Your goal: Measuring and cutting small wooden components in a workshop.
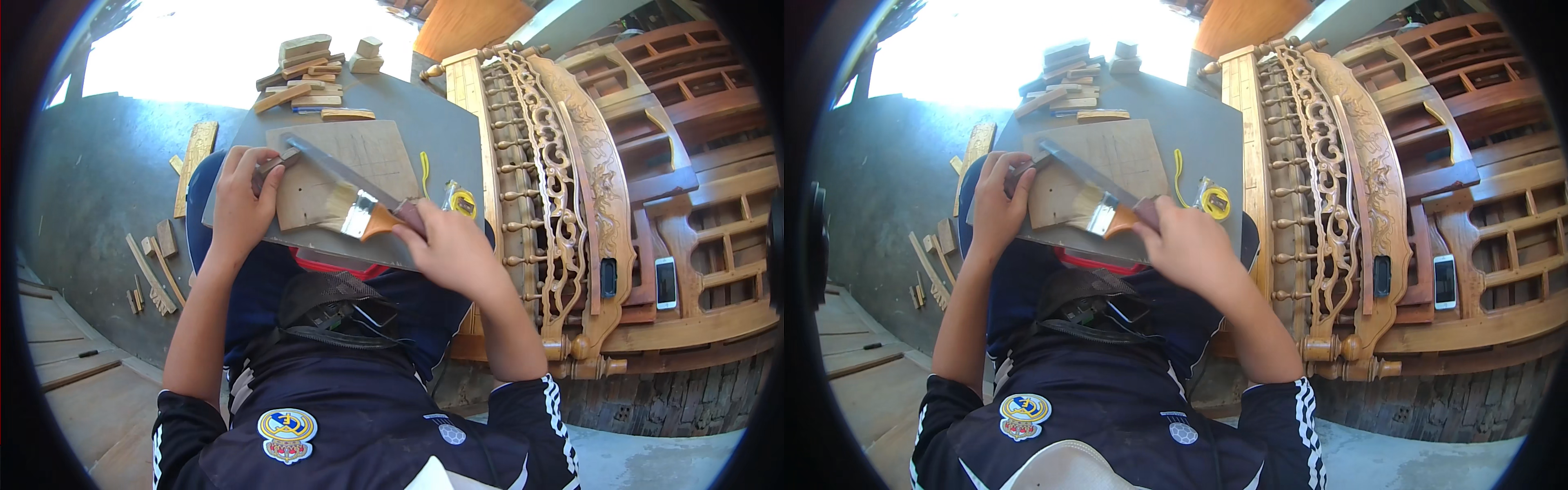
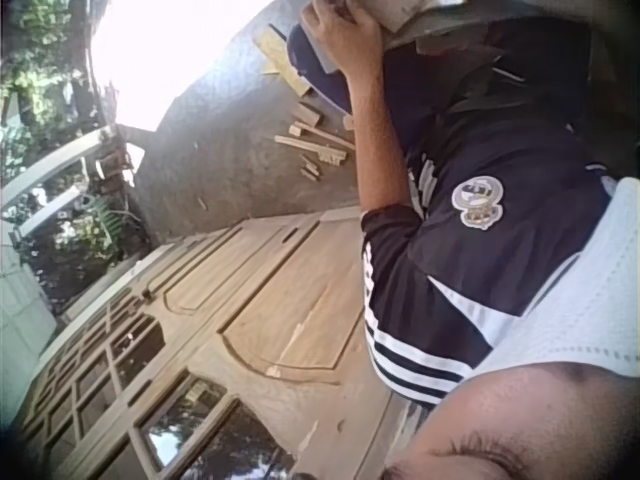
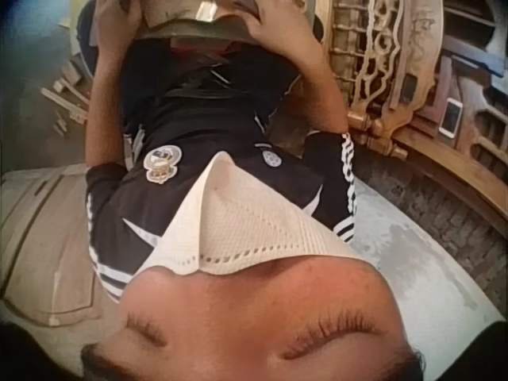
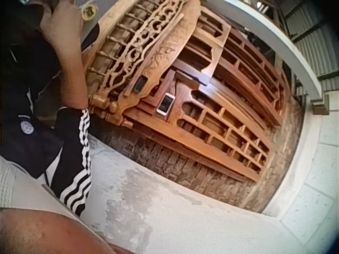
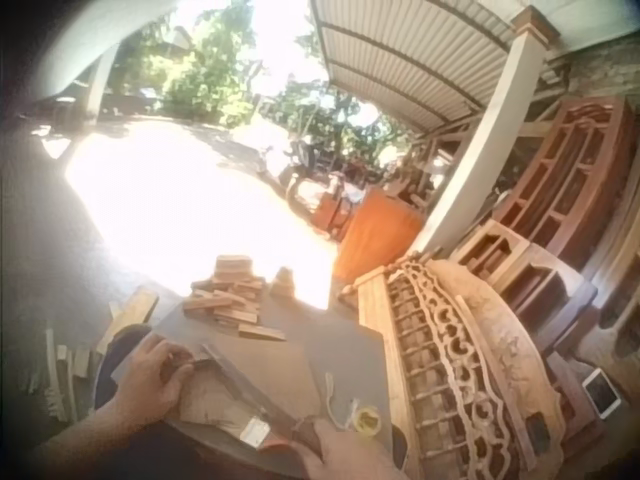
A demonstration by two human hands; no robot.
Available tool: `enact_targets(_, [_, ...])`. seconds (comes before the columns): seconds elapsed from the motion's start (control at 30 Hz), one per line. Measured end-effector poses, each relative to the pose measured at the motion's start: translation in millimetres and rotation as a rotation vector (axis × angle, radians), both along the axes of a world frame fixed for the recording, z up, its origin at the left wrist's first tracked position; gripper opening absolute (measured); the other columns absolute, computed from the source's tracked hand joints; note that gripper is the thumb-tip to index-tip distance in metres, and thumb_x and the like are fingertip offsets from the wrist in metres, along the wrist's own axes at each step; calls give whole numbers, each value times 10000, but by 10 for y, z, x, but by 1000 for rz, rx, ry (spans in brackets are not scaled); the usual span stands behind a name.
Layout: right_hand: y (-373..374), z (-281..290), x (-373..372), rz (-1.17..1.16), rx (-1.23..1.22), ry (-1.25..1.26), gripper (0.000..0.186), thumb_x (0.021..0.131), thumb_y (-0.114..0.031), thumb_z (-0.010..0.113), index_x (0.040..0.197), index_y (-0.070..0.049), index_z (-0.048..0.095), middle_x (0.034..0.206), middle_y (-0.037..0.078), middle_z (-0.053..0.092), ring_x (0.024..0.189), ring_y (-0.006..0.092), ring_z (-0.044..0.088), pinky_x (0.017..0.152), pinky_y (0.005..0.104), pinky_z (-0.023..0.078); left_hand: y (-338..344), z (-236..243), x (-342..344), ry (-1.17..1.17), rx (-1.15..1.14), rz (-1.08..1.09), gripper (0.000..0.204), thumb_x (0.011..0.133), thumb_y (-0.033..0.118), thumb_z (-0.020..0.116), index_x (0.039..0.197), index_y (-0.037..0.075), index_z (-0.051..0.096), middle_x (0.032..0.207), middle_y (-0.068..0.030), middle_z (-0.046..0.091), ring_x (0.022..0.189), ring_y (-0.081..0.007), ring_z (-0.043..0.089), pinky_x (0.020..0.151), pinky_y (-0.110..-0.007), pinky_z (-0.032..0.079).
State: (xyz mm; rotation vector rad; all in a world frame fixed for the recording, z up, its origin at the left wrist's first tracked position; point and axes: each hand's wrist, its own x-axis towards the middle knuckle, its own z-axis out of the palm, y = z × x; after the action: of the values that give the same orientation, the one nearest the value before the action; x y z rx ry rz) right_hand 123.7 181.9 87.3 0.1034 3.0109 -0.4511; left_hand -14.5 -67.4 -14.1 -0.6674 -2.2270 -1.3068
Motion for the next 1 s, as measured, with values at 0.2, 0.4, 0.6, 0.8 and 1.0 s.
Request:
enact_targets(0.2, [538,42,-208,-231,146,-32,426,992,-402,618,1074,13,671,920,283,722,919,473,701,833,532,555,-34,16,-5,-88,43,5,166,942,96,700,1075,2,670,981,-112,623,761,-241,611,665,-341,492])
enact_targets(0.4, [553,199,-280,-356,281,136,434,1000,-408,614,1045,23,643,896,309,713,891,489,705,787,554,555,-29,33,7,-144,29,9,153,942,89,699,1067,5,670,1007,-125,629,804,-261,637,681,-359,519])
enact_targets(0.6, [-359,134,-199,5,110,35,387,1004,-375,618,1031,10,619,838,296,710,821,496,704,749,568,563,-130,-120,-121,-205,239,155,199,984,98,663,1158,2,672,1090,-139,668,900,-216,694,720,-332,560])
enact_targets(0.8, [251,-75,-601,-219,147,68,440,1003,-387,632,1055,50,647,916,330,700,913,499,690,820,542,550,-195,-131,-258,-576,466,124,276,1017,146,644,1240,-15,625,1042,-119,695,848,-137,698,771,-260,541])
enact_targets(1.0, [575,23,-755,-365,264,152,457,1008,-395,602,1057,59,627,929,330,707,934,511,693,834,565,555,-197,-178,-242,-460,615,57,309,1021,121,629,1276,-49,586,1163,-148,669,988,-160,685,859,-291,563])
